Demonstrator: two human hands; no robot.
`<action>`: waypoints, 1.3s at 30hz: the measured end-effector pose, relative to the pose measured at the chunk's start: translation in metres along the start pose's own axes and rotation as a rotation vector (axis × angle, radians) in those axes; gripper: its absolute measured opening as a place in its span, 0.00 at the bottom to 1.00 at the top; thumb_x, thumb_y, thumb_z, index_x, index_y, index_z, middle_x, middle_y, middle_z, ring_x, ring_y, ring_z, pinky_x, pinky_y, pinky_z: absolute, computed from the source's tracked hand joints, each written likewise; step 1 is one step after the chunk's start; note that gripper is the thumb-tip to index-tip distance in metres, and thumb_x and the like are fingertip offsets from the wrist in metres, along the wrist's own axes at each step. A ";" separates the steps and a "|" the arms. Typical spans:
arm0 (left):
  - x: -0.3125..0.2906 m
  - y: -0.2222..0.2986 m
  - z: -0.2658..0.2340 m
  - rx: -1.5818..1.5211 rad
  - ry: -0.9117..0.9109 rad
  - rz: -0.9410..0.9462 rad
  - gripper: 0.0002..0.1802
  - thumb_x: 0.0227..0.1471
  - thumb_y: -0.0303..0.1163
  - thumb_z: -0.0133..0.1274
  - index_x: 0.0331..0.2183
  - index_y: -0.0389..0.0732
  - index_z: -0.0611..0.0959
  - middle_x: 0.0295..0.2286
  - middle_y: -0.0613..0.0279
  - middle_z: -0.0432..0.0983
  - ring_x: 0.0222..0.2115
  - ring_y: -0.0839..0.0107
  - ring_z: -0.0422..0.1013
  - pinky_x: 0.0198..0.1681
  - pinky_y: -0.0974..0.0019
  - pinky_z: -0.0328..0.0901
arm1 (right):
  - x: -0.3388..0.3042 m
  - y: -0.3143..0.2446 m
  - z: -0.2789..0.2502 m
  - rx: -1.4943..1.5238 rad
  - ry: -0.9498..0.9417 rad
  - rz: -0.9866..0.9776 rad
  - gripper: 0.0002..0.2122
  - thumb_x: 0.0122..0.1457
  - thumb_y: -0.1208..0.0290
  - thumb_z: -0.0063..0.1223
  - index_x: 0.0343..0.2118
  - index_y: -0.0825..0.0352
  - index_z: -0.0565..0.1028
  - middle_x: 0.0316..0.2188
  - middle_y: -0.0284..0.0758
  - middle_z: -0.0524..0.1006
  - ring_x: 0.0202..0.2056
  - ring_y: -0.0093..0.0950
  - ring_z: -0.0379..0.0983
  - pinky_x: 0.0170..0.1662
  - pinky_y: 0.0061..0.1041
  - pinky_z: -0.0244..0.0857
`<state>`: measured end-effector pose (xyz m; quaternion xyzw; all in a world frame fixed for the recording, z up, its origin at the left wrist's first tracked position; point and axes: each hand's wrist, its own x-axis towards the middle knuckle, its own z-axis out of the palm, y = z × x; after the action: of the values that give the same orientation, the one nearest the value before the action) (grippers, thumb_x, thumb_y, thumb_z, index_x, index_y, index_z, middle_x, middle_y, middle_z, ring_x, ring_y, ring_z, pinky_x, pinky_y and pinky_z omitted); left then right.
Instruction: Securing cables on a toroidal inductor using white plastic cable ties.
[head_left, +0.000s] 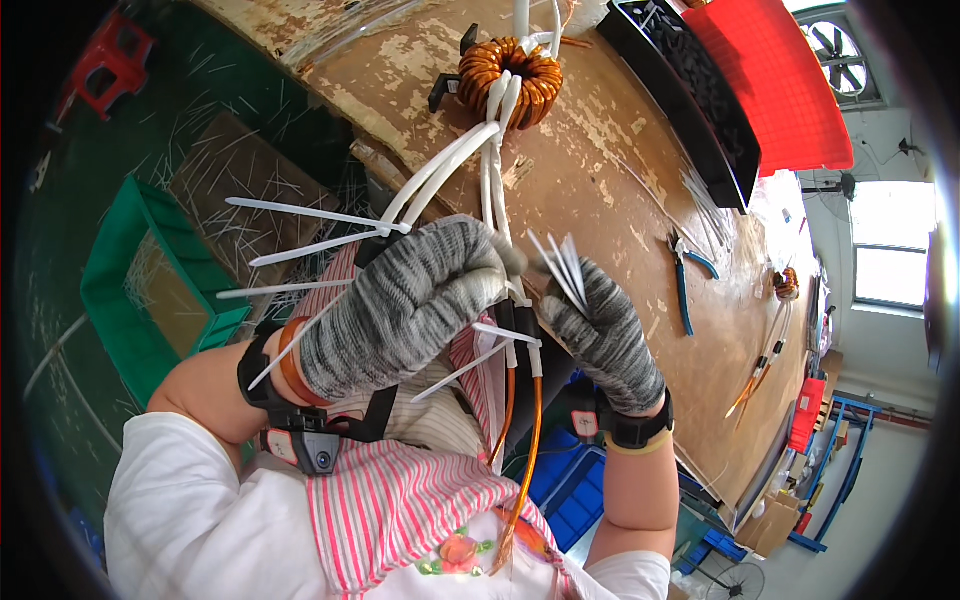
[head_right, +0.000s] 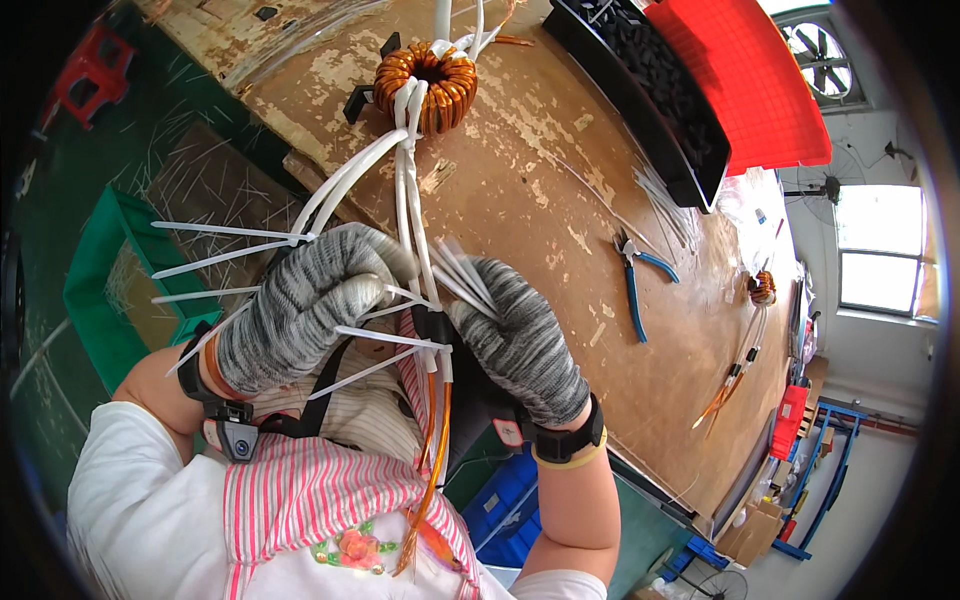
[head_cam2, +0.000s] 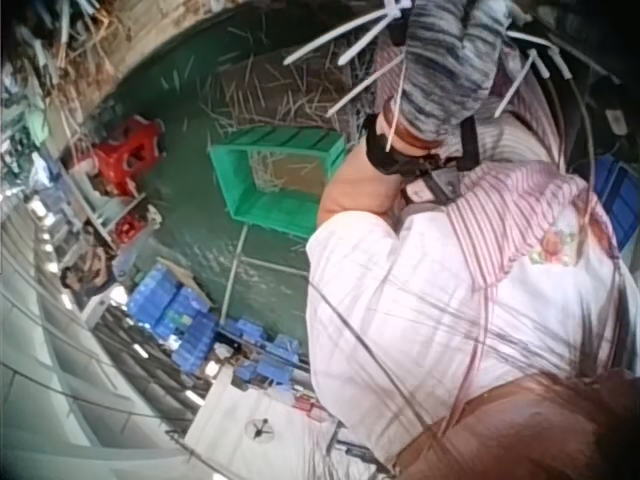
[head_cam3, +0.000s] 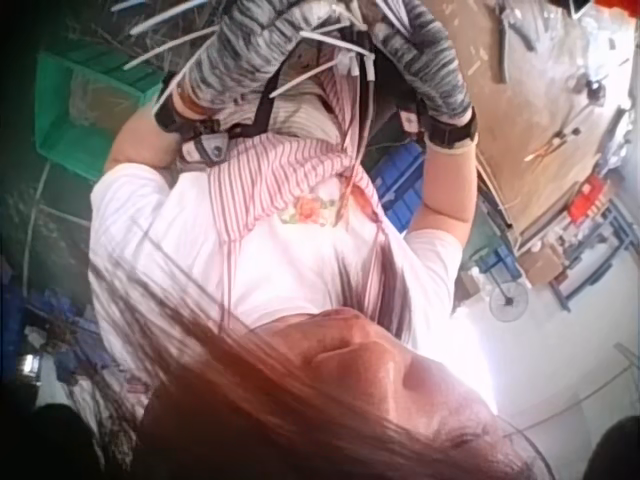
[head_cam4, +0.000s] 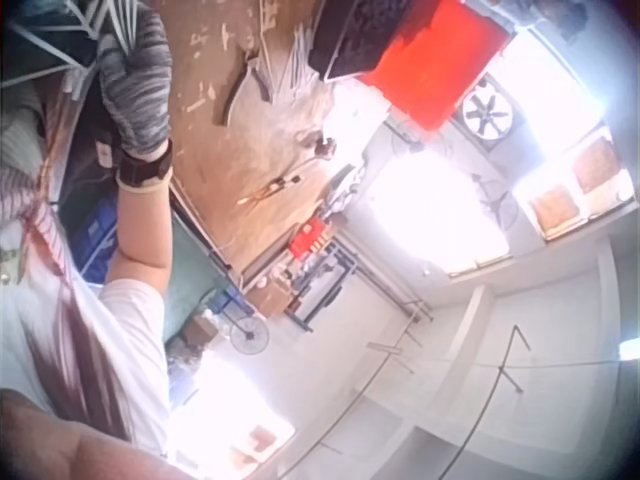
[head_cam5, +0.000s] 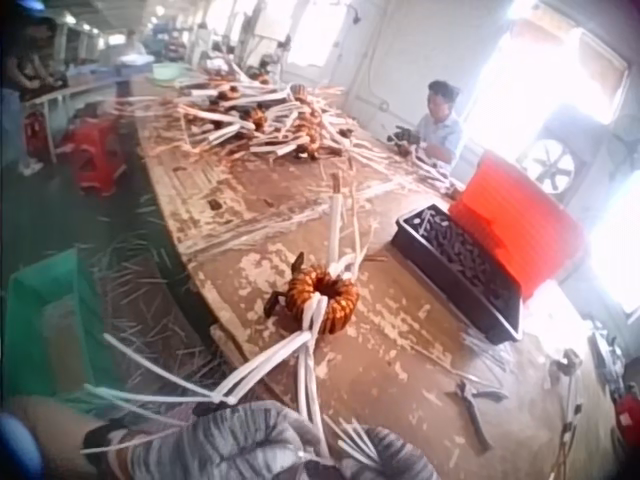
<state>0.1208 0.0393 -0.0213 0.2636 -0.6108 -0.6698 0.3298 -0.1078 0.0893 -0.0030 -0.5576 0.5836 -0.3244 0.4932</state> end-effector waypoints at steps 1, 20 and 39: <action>0.003 -0.003 0.008 -0.149 0.028 -0.020 0.11 0.61 0.31 0.42 0.40 0.35 0.75 0.40 0.57 0.74 0.39 0.74 0.72 0.46 0.70 0.66 | -0.002 -0.008 -0.004 -0.017 -0.052 0.079 0.17 0.57 0.73 0.55 0.49 0.70 0.70 0.37 0.35 0.77 0.39 0.22 0.71 0.45 0.24 0.66; 0.000 -0.005 0.011 -0.505 -0.031 -0.139 0.14 0.61 0.39 0.43 0.37 0.38 0.74 0.32 0.60 0.75 0.34 0.74 0.73 0.41 0.69 0.68 | -0.008 -0.015 0.005 0.001 0.054 0.202 0.18 0.53 0.72 0.62 0.46 0.69 0.71 0.33 0.31 0.75 0.37 0.19 0.69 0.42 0.23 0.66; 0.009 0.017 0.001 -0.311 -0.121 -0.071 0.10 0.60 0.34 0.45 0.38 0.38 0.76 0.35 0.58 0.76 0.37 0.73 0.72 0.44 0.68 0.67 | -0.012 -0.004 0.013 -0.067 0.118 0.025 0.16 0.49 0.67 0.65 0.39 0.67 0.76 0.26 0.33 0.76 0.30 0.24 0.72 0.34 0.25 0.67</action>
<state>0.1165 0.0321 -0.0040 0.1897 -0.5089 -0.7822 0.3054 -0.0958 0.1022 -0.0010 -0.5464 0.6293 -0.3308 0.4427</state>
